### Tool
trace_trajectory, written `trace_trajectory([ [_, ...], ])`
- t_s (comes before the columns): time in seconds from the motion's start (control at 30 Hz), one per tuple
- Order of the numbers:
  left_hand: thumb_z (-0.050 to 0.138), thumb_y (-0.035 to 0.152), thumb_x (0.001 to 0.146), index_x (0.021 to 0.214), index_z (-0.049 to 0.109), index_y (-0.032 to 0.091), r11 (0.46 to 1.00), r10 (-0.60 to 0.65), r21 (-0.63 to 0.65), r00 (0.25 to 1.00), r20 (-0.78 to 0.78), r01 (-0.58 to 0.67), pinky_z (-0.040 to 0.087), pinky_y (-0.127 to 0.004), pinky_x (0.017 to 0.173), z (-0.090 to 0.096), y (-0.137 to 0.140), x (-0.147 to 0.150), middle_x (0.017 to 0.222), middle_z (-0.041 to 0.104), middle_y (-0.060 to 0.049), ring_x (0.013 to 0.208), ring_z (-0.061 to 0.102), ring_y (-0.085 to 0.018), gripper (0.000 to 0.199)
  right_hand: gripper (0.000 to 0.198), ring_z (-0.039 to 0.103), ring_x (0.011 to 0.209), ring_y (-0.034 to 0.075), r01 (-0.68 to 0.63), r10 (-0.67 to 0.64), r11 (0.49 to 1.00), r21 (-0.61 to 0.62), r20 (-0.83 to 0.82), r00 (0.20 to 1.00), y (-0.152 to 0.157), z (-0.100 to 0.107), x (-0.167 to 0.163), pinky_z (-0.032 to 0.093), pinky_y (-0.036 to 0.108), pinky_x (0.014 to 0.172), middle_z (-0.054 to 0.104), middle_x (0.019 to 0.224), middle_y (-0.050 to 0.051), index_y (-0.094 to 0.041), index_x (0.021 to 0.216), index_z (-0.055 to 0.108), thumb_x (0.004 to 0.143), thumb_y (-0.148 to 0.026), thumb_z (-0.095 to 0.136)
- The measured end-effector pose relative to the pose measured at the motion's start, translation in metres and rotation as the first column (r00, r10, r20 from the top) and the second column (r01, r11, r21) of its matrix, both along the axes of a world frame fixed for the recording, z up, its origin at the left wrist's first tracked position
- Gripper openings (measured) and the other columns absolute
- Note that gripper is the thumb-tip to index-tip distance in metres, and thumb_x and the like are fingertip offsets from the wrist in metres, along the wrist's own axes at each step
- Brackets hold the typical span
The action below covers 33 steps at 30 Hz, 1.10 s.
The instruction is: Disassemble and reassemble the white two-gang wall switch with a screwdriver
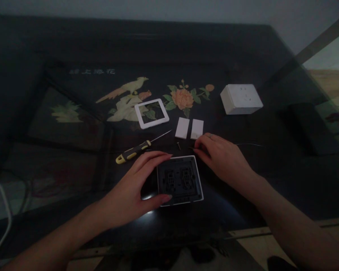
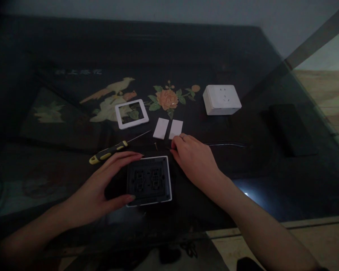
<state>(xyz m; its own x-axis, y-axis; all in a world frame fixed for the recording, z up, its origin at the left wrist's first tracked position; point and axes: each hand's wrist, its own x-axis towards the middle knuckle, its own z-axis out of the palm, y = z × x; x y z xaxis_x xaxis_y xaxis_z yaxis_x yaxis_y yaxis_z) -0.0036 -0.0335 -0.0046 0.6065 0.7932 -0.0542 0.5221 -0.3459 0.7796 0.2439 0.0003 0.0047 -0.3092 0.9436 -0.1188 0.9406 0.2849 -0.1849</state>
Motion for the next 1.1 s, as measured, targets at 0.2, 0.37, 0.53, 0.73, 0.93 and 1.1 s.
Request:
trace_trajectory([
  [0.2, 0.061, 0.029, 0.092, 0.137, 0.044, 0.029, 0.994, 0.037, 0.098, 0.997, 0.074, -0.044, 0.045, -0.041, 0.107, -0.002, 0.0, -0.002, 0.137, 0.05, -0.006, 0.128, 0.05, -0.024, 0.048, 0.003, 0.072, 0.075, 0.022, 0.026, -0.02, 0.998, 0.056, -0.102, 0.995, -0.004, 0.011, 0.009, 0.053, 0.034, 0.065, 0.074, 0.086, 0.006, -0.015, 0.094, 0.063, 0.092, -0.017, 0.06],
  [0.37, 0.053, 0.018, 0.094, 0.113, 0.058, 0.025, 0.954, 0.099, 0.267, 0.982, 0.161, -0.14, 0.048, -0.033, 0.09, 0.004, -0.002, -0.004, 0.109, 0.058, -0.003, 0.103, 0.057, -0.018, 0.021, 0.012, 0.073, 0.065, 0.015, -0.096, 0.19, 0.969, 0.229, -0.434, 0.881, -0.032, 0.026, -0.005, 0.052, 0.025, 0.055, 0.077, 0.079, 0.001, -0.02, 0.091, 0.063, 0.097, -0.018, 0.053],
  [0.53, 0.057, 0.022, 0.093, 0.106, 0.061, 0.024, 0.932, 0.037, 0.351, 0.988, 0.151, -0.088, 0.045, -0.035, 0.086, 0.007, -0.005, 0.0, 0.1, 0.06, -0.003, 0.095, 0.057, -0.019, 0.014, 0.021, 0.073, 0.067, 0.016, -0.156, 0.302, 0.929, 0.335, -0.444, 0.844, -0.048, 0.027, -0.02, 0.054, 0.025, 0.055, 0.078, 0.082, 0.006, -0.016, 0.092, 0.066, 0.1, -0.021, 0.048],
  [0.73, 0.061, 0.028, 0.092, 0.102, 0.063, 0.022, 0.934, 0.049, 0.34, 0.982, 0.185, -0.11, 0.046, -0.035, 0.082, 0.005, -0.007, 0.002, 0.095, 0.064, -0.003, 0.091, 0.059, -0.019, 0.012, 0.025, 0.073, 0.066, 0.017, -0.27, 0.455, 0.843, 0.465, -0.348, 0.82, -0.048, 0.032, -0.027, 0.06, 0.027, 0.061, 0.079, 0.081, 0.008, -0.013, 0.092, 0.069, 0.099, -0.011, 0.045],
  [0.93, 0.061, 0.015, 0.09, 0.082, 0.063, 0.019, 0.92, 0.044, 0.368, 0.97, 0.237, -0.132, 0.048, -0.032, 0.072, 0.014, -0.007, 0.005, 0.078, 0.065, -0.001, 0.076, 0.06, -0.016, 0.009, 0.025, 0.076, 0.074, 0.019, -0.331, 0.566, 0.773, 0.541, -0.354, 0.745, -0.049, 0.032, -0.034, 0.063, 0.028, 0.064, 0.08, 0.086, 0.011, -0.008, 0.092, 0.069, 0.098, -0.008, 0.045],
  [1.1, 0.061, 0.014, 0.092, 0.085, 0.066, 0.018, 0.961, 0.055, 0.237, 0.938, 0.343, -0.143, 0.05, -0.03, 0.072, 0.017, -0.007, 0.005, 0.079, 0.065, -0.002, 0.077, 0.061, -0.015, 0.009, 0.011, 0.076, 0.08, 0.013, -0.169, 0.318, 0.945, 0.28, -0.662, 0.679, -0.049, 0.026, -0.03, 0.062, 0.021, 0.076, 0.08, 0.093, 0.003, -0.019, 0.102, 0.067, 0.091, -0.023, 0.066],
])
